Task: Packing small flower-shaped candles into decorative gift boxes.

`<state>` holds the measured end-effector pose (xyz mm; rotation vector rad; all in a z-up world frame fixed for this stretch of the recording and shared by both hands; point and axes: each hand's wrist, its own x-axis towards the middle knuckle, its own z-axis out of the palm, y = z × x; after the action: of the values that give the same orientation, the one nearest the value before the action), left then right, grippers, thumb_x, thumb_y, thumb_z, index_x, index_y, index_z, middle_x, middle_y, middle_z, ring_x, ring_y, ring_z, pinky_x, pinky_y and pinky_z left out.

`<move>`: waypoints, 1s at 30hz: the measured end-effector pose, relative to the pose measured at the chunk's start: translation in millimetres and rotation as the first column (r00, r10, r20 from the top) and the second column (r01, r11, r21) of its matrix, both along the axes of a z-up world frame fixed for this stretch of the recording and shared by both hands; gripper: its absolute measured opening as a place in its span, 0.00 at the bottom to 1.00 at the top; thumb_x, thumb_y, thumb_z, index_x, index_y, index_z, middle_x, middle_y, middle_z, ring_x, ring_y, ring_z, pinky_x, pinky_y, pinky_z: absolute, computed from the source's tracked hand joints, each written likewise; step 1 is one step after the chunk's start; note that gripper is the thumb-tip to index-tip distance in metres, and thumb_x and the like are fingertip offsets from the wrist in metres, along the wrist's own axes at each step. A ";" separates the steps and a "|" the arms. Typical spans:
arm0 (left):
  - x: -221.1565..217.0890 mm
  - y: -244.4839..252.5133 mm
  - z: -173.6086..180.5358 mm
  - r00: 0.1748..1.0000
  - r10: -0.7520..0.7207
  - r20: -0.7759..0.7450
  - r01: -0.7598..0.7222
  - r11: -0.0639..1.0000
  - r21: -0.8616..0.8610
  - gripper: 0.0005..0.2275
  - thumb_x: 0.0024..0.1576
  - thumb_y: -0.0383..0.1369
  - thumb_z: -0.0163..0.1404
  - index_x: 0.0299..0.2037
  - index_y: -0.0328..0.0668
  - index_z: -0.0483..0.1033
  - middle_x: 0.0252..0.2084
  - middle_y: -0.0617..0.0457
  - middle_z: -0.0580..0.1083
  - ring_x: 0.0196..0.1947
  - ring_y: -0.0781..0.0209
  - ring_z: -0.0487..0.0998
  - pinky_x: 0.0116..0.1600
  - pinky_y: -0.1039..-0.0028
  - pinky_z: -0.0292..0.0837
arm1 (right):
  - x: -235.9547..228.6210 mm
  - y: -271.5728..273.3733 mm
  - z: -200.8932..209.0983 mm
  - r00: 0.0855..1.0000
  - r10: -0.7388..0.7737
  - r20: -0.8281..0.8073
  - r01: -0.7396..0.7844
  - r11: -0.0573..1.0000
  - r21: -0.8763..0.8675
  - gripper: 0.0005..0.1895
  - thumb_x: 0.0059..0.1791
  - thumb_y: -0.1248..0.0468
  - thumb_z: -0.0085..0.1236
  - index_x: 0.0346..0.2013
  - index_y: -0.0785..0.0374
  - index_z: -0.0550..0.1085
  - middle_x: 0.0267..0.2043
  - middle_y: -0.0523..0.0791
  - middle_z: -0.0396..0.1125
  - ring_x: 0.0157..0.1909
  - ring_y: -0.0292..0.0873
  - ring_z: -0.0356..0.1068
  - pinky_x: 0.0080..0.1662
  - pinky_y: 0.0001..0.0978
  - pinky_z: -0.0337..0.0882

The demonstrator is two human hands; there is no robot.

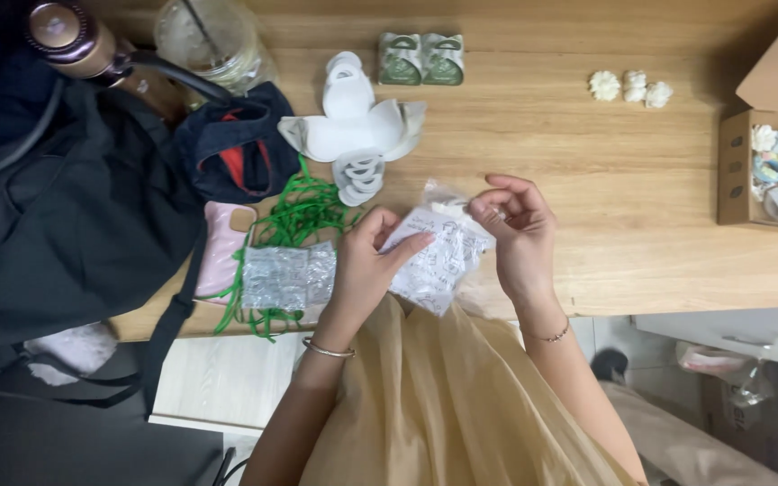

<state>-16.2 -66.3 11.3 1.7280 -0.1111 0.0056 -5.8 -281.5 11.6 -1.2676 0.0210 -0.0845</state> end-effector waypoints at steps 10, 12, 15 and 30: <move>-10.8 58.7 -5.3 0.994 0.047 -0.098 -0.074 0.956 -0.283 0.17 0.60 0.33 0.58 0.52 0.35 0.65 0.42 0.49 0.79 0.41 0.69 0.79 0.44 0.79 0.75 | -14.8 65.4 7.0 0.959 0.108 -0.262 -0.141 0.984 -0.111 0.32 0.55 0.71 0.52 0.73 0.57 0.56 0.38 0.46 0.75 0.41 0.35 0.74 0.43 0.31 0.78; -14.6 70.3 6.3 0.991 0.031 -0.130 -0.071 0.947 -0.315 0.23 0.59 0.34 0.56 0.60 0.37 0.61 0.46 0.46 0.79 0.45 0.66 0.80 0.47 0.77 0.75 | -12.5 71.0 3.3 0.962 0.144 -0.234 -0.176 0.977 -0.122 0.32 0.55 0.72 0.53 0.73 0.57 0.57 0.34 0.46 0.74 0.39 0.35 0.74 0.44 0.31 0.80; -23.0 81.5 16.1 0.972 0.021 0.236 -0.030 0.999 0.035 0.33 0.60 0.32 0.56 0.70 0.25 0.49 0.56 0.34 0.71 0.57 0.50 0.73 0.58 0.66 0.68 | -8.7 73.0 5.3 0.955 0.183 -0.235 -0.253 0.915 -0.313 0.33 0.54 0.73 0.55 0.73 0.58 0.57 0.31 0.44 0.73 0.36 0.33 0.72 0.40 0.27 0.76; -33.1 46.7 -20.6 0.979 0.122 -0.162 -0.179 0.896 -0.407 0.16 0.59 0.27 0.57 0.57 0.35 0.73 0.46 0.54 0.79 0.43 0.74 0.78 0.48 0.80 0.74 | 2.2 51.7 1.8 0.937 0.289 -0.198 -0.343 0.875 -0.343 0.19 0.53 0.71 0.59 0.60 0.63 0.76 0.44 0.41 0.75 0.41 0.28 0.69 0.45 0.21 0.72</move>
<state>-49.3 -19.6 -9.3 1.2959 0.1177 0.0278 -3.6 -229.7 13.3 -1.6417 -0.0865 0.3002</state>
